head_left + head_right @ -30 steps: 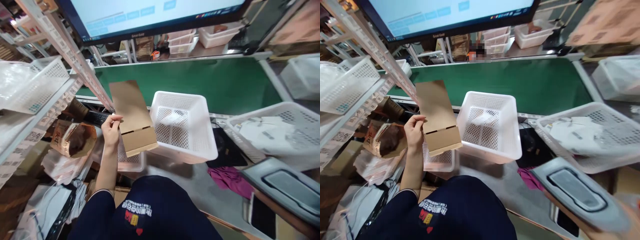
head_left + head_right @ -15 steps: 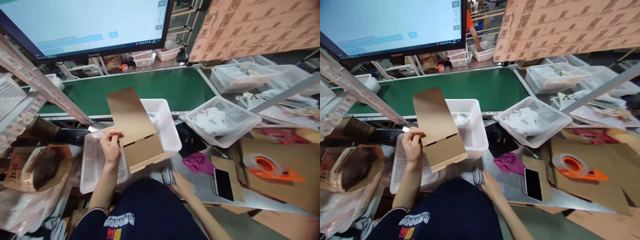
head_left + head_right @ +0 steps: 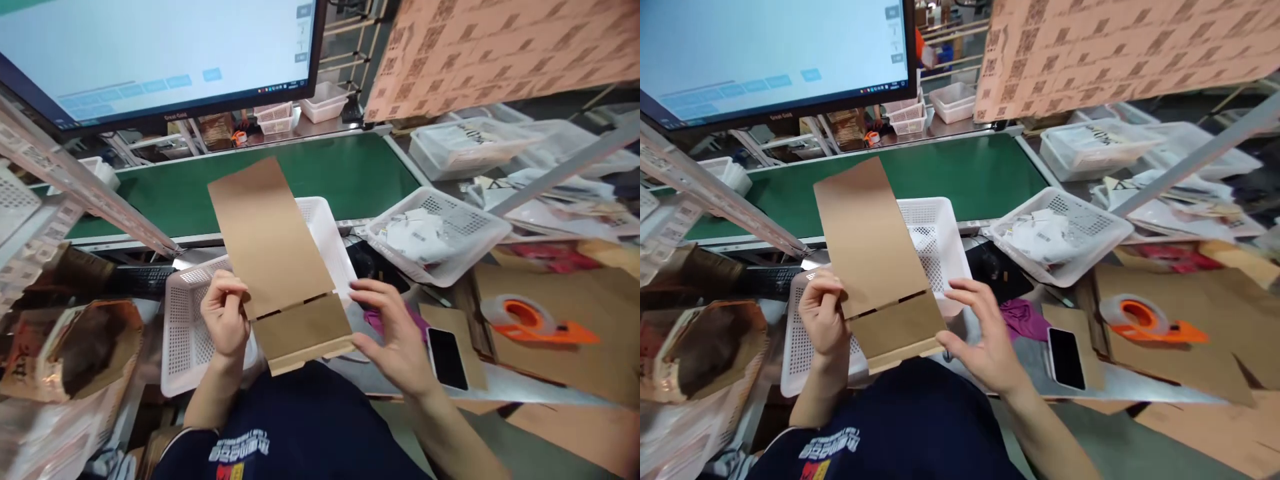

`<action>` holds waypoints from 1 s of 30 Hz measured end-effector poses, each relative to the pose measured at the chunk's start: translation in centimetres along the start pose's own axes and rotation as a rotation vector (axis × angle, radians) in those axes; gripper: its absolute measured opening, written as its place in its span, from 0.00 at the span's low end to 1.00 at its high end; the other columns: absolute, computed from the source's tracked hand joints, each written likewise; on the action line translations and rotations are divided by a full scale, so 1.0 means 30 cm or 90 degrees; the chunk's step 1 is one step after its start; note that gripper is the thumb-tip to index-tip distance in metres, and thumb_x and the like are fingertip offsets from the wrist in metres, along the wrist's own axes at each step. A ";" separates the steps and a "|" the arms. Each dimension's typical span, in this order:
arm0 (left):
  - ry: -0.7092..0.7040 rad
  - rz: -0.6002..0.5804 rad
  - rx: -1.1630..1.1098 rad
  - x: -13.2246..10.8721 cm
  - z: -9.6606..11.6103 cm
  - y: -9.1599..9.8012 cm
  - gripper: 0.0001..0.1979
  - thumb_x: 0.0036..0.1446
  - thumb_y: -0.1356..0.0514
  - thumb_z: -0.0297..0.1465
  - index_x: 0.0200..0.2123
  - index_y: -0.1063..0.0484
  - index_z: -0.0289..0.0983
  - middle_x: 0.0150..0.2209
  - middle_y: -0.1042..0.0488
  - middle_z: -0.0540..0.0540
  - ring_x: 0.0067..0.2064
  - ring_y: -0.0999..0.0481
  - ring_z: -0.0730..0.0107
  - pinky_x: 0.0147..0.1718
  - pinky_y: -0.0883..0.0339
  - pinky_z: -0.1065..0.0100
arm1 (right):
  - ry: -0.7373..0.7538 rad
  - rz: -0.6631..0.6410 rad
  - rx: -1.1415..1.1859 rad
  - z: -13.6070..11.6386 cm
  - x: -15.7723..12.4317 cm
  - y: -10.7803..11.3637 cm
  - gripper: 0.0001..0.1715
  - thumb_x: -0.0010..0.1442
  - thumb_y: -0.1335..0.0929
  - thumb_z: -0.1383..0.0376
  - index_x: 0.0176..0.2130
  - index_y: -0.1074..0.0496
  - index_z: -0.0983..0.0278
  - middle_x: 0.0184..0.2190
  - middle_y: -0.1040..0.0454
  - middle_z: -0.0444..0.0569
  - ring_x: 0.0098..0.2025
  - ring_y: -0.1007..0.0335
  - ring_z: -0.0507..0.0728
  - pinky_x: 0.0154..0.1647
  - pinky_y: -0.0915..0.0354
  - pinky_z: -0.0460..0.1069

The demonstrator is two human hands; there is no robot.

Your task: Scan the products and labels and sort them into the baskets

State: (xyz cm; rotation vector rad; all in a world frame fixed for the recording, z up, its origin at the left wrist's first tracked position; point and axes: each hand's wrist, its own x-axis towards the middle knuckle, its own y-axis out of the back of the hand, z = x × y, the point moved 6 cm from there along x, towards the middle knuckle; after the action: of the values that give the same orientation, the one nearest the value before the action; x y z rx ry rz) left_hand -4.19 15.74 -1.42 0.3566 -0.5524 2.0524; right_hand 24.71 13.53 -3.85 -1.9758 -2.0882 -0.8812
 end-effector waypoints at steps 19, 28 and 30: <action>0.388 -0.231 -0.101 -0.107 -0.089 -0.036 0.21 0.48 0.20 0.40 0.43 0.15 0.39 0.44 0.13 0.40 0.46 0.13 0.53 0.49 0.17 0.57 | 0.060 -0.037 -0.015 -0.098 0.013 -0.102 0.09 0.66 0.23 0.67 0.44 0.14 0.52 0.82 0.68 0.29 0.82 0.62 0.72 0.79 0.44 0.70; 0.452 -0.266 -0.109 -0.155 -0.080 -0.073 0.21 0.50 0.20 0.41 0.45 0.14 0.38 0.47 0.13 0.38 0.48 0.13 0.48 0.51 0.16 0.52 | 0.081 0.011 0.034 -0.077 0.004 -0.074 0.11 0.64 0.23 0.68 0.41 0.14 0.49 0.81 0.64 0.23 0.79 0.50 0.71 0.76 0.35 0.68; 0.450 -0.277 -0.110 -0.166 -0.079 -0.080 0.21 0.52 0.21 0.41 0.46 0.14 0.37 0.47 0.13 0.38 0.49 0.13 0.49 0.52 0.17 0.52 | 0.069 0.008 0.050 -0.069 0.005 -0.070 0.10 0.64 0.23 0.68 0.40 0.14 0.50 0.81 0.62 0.25 0.77 0.44 0.71 0.70 0.27 0.65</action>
State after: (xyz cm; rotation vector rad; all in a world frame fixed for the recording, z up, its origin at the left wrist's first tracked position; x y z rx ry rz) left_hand 0.33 14.43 -5.15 -0.3276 -0.1850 1.5506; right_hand 22.10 12.70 -2.73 -1.8576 -2.0175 -0.8694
